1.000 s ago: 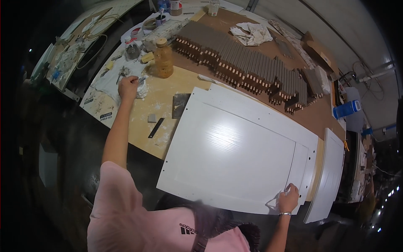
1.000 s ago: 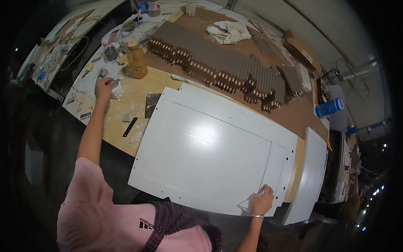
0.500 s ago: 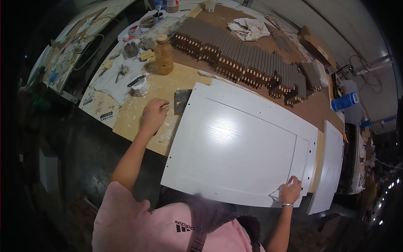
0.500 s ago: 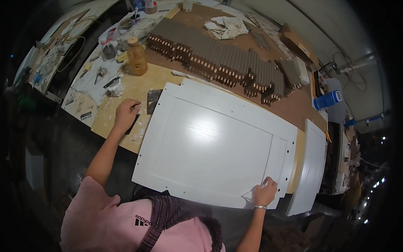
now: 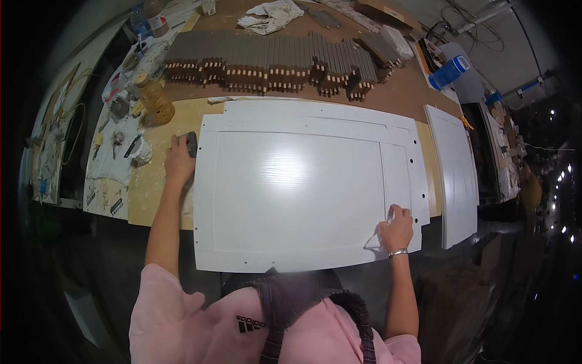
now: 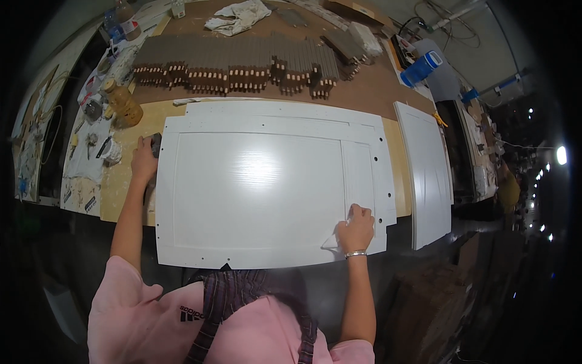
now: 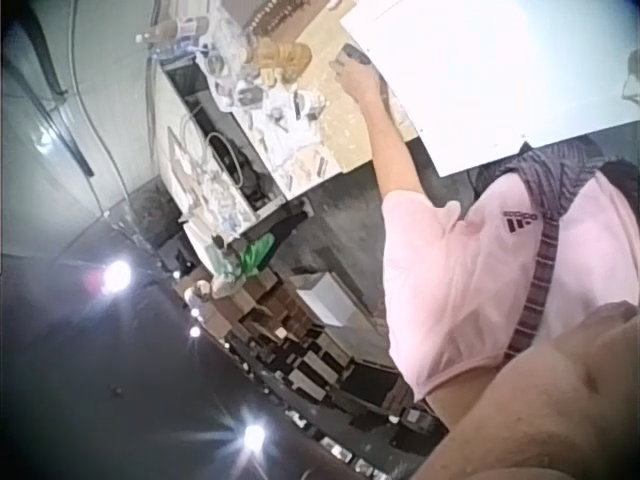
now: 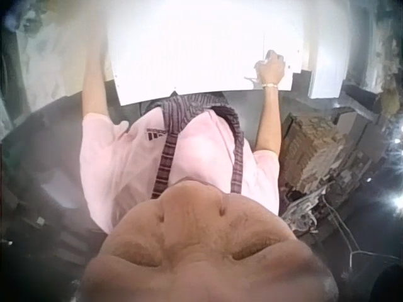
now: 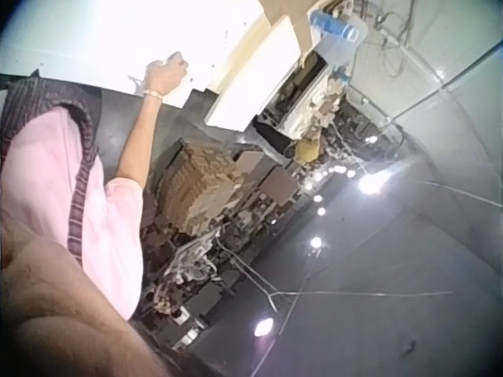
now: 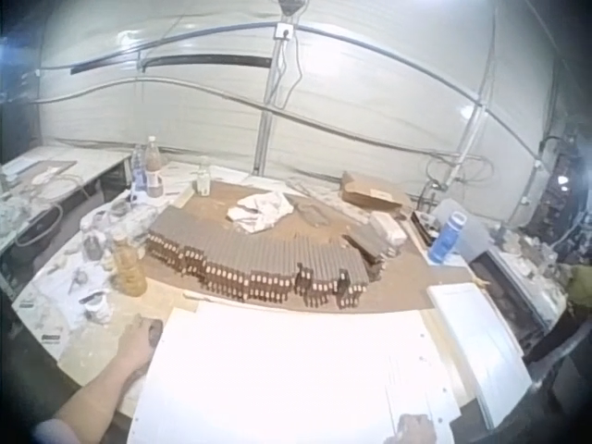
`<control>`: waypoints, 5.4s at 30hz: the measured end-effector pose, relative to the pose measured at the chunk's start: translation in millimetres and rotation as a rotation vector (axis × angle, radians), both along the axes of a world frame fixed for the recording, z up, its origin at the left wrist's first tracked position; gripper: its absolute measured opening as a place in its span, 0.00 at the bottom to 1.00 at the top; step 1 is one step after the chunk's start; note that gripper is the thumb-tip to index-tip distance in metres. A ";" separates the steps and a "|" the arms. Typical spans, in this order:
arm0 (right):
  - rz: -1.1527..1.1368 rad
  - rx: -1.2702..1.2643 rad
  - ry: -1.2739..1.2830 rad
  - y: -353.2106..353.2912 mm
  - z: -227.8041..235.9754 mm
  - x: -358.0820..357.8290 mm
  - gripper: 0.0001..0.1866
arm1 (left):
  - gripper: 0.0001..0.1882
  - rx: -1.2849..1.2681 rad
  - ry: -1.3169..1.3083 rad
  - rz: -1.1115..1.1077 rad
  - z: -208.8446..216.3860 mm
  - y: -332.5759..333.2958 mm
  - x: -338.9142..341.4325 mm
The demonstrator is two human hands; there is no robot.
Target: The person sands the surface of white cabinet doors using a sanding block and cleans them with a cloth, applying filler to small holes with a putty knife.
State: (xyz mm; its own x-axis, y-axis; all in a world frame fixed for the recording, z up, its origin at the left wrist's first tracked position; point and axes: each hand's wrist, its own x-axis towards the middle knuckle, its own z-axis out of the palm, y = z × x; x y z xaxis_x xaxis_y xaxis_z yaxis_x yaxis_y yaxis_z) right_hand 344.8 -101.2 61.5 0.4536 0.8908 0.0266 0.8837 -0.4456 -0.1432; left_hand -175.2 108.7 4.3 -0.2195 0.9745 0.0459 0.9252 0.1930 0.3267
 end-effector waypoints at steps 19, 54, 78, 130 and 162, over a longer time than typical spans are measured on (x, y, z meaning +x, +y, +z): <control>0.391 0.038 0.273 -18.4 1.0 57.3 0.30 | 0.32 0.057 -0.172 -0.550 51.8 25.2 368.5; 0.674 0.067 0.536 -13.3 -10.2 116.5 0.30 | 0.33 0.099 -0.048 -0.517 38.3 26.1 509.5; 0.316 0.101 0.453 13.4 -5.8 77.3 0.15 | 0.37 0.194 -0.762 0.416 60.8 -143.9 87.9; 0.512 0.498 -0.239 161.6 -43.1 118.8 0.04 | 0.20 -0.041 0.100 0.256 68.1 -61.8 44.3; 0.490 0.463 -0.097 161.4 -37.7 122.0 0.05 | 0.26 0.184 -0.175 -0.744 30.4 61.3 455.0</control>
State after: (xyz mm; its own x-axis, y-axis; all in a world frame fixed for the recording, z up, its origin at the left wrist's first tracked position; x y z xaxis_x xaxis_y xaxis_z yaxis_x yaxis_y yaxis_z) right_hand 466.8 60.2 23.7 -0.0228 0.8800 0.4745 0.9864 0.0971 -0.1326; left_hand 279.8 170.0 34.7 0.4692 0.8481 0.2461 0.7219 -0.5289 0.4462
